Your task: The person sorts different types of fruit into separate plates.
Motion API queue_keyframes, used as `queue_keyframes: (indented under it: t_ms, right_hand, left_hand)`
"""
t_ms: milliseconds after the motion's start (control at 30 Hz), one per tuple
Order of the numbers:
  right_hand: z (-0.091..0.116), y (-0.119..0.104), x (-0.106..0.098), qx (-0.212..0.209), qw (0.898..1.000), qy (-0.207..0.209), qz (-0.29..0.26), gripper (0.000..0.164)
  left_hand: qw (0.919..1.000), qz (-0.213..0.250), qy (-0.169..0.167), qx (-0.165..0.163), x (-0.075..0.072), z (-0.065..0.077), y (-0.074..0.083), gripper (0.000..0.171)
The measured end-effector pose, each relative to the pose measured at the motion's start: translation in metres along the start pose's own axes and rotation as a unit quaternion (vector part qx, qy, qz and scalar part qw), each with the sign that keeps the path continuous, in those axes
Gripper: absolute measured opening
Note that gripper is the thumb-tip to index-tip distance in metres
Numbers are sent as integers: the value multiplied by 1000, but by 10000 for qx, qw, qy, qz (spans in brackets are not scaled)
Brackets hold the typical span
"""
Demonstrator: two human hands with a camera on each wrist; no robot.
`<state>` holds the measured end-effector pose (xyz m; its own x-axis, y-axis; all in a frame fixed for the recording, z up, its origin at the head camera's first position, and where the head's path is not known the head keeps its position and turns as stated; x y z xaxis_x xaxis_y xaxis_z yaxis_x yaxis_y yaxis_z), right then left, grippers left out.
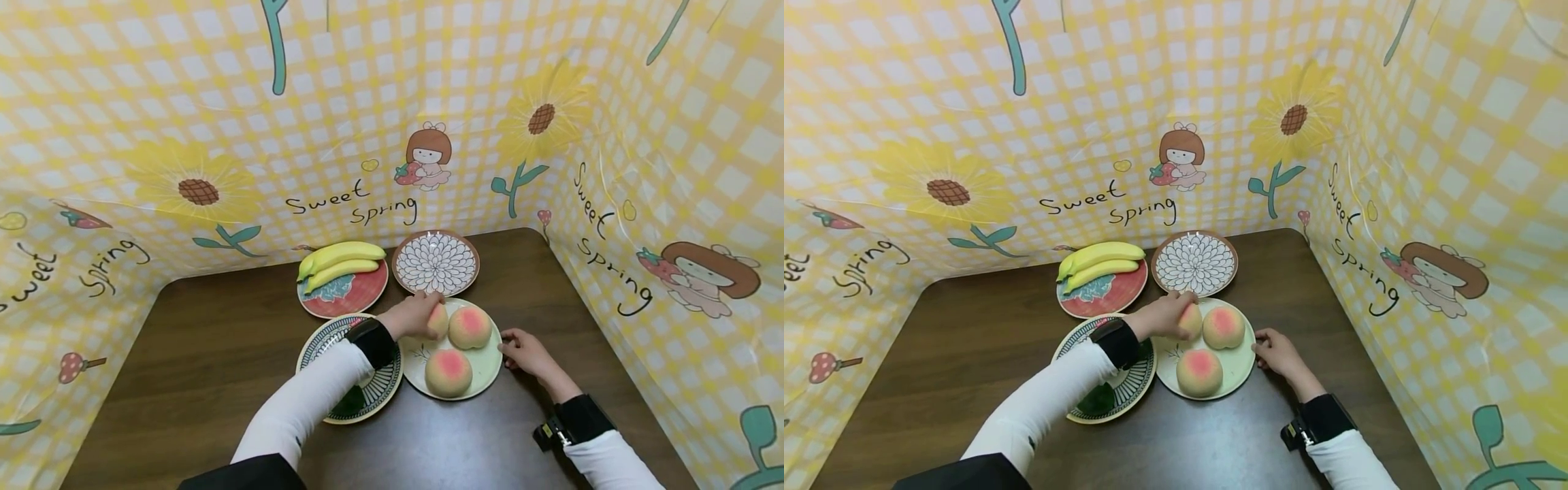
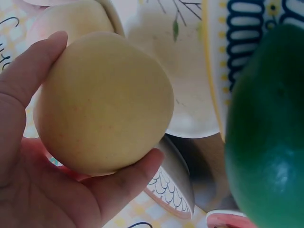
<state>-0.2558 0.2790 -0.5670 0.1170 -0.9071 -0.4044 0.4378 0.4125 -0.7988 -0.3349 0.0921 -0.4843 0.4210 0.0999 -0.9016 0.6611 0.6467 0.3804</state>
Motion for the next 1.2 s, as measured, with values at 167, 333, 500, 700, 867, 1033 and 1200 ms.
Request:
queue_keyframes:
  t_ms: [167,333,500,700,867,1033,1200]
  right_hand:
    - [-2,-3,2,2,10000,-50,22,40]
    - [-4,-4,4,16,10000,-32,50,40]
    - [-5,-4,7,2,9999,-104,93,39]
    - [-8,0,13,354,9953,-886,-185,44]
    - [-17,-8,-6,431,9962,-758,57,46]
    - [-39,-26,-31,268,9970,-351,637,47]
    - [-66,-44,-41,275,9954,-341,847,53]
  left_hand:
    - [9999,-13,-11,-131,3,2,-7,65]
    - [9999,-16,-33,-94,4,2,-8,63]
    - [9999,-1,-135,-75,8,4,-13,71]
    - [9982,587,-93,92,-16,12,-28,80]
    - [9955,827,435,-124,-67,30,-68,77]
    - [9891,816,1034,-663,-116,60,-119,75]
    - [9777,909,1437,-1233,-138,82,-168,73]
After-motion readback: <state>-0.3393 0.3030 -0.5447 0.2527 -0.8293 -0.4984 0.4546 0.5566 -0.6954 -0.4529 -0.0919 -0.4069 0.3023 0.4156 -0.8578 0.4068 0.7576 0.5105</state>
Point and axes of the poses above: each hand's wrist, its own z-axis away from the middle knuckle, its own x-axis out of the palm, y = z × x, the point moved 10 cm from there along -z, towards the middle knuckle, and after that the axes turned 11 degrees about x, right-handed, at the moved point
